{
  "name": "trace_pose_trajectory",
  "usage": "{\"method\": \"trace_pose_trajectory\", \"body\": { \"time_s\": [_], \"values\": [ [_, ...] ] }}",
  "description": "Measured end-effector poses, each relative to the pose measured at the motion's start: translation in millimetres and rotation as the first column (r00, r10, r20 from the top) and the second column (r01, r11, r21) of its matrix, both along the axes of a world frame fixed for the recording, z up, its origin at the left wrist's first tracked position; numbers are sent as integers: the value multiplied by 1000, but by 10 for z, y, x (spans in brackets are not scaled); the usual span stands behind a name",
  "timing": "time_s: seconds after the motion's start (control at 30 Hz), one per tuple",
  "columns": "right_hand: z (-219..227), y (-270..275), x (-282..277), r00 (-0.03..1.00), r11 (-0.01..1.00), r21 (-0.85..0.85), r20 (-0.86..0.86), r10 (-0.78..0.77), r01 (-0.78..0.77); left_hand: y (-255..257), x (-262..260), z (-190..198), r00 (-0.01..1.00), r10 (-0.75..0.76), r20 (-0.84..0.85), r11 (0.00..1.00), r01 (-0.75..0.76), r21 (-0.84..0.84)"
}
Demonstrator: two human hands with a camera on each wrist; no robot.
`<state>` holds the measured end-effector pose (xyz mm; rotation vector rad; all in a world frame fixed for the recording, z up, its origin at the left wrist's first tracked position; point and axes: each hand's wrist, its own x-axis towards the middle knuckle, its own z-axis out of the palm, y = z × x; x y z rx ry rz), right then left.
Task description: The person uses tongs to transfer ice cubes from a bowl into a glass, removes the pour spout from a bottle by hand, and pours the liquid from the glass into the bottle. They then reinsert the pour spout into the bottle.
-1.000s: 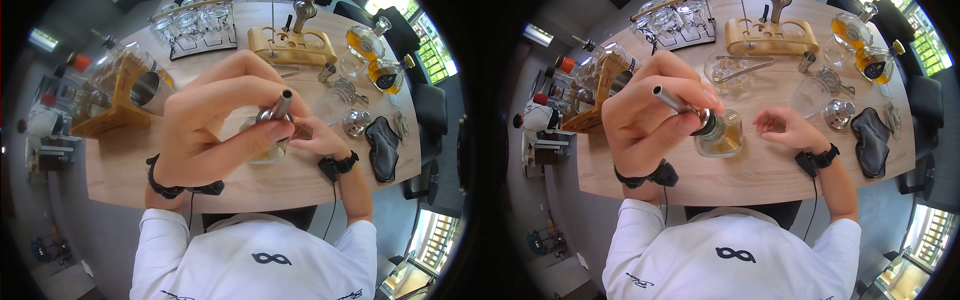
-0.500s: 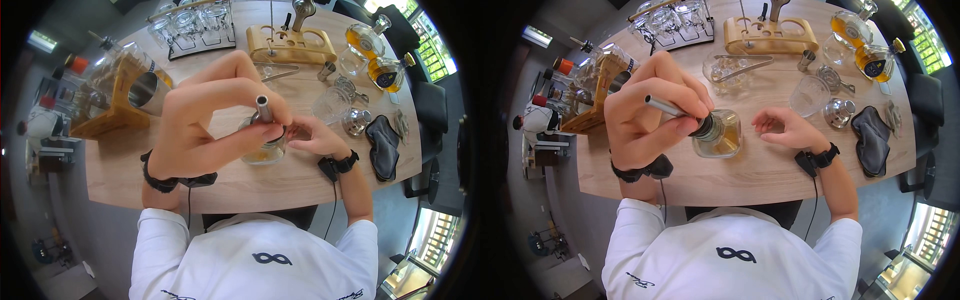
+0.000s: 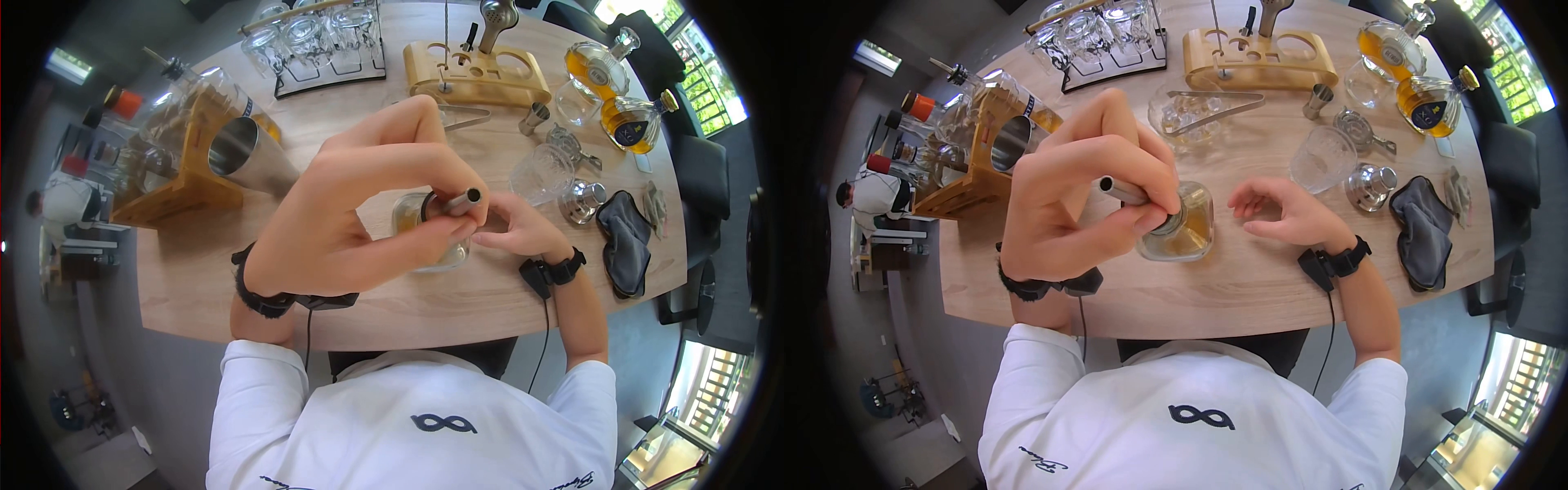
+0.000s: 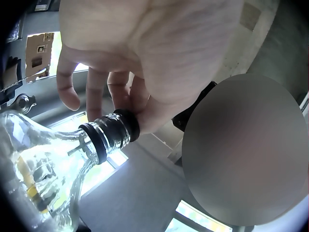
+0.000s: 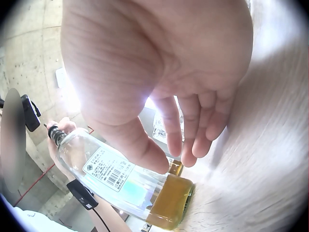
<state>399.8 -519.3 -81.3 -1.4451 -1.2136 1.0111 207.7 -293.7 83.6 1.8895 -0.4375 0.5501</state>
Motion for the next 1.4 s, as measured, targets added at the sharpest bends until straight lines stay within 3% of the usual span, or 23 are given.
{"method": "trace_pose_trajectory", "body": {
  "time_s": [0.13,0.2,0.33,0.43,0.5,0.63,0.73,0.8,0.83,0.9,1.13,1.27,1.4],
  "values": [
    [-4,-5,-12,1000,1000,-16,-6,-5,5,-18,17,-5,1000,13,-11,1000,-13,9],
    [-88,-9,-18,999,1000,15,-52,-6,7,-13,32,0,995,-74,-68,997,76,34],
    [-83,5,9,997,998,61,-79,3,2,-64,44,-66,1000,-14,-9,999,15,46],
    [-45,4,-13,1000,999,51,6,-10,10,-25,76,-122,997,-74,12,997,75,-33],
    [11,15,-15,1000,999,48,1,5,-5,-11,105,-136,980,-200,15,972,200,-123],
    [69,-15,-68,998,999,-12,-43,-35,35,20,146,-200,959,-282,6,958,282,-50],
    [69,-41,-41,999,998,-56,-46,-22,19,32,144,-216,957,-277,-88,960,280,20],
    [172,-37,-51,999,995,-95,-38,-17,13,45,101,-162,921,-274,-276,962,261,-83],
    [201,-33,-58,1000,991,-131,-27,-12,8,82,87,-173,920,-277,-277,961,263,-87],
    [131,-16,-37,999,993,-114,-47,-13,7,169,76,-204,949,-229,-217,947,269,173],
    [143,-7,35,998,997,-50,-32,56,-57,231,59,-190,947,-233,-221,937,280,208],
    [96,-9,21,998,996,-90,55,22,-17,279,96,-123,946,-281,-162,952,296,77],
    [109,-24,-12,998,997,-79,-63,-18,13,315,109,-108,949,-287,-128,950,299,90]
  ]
}}
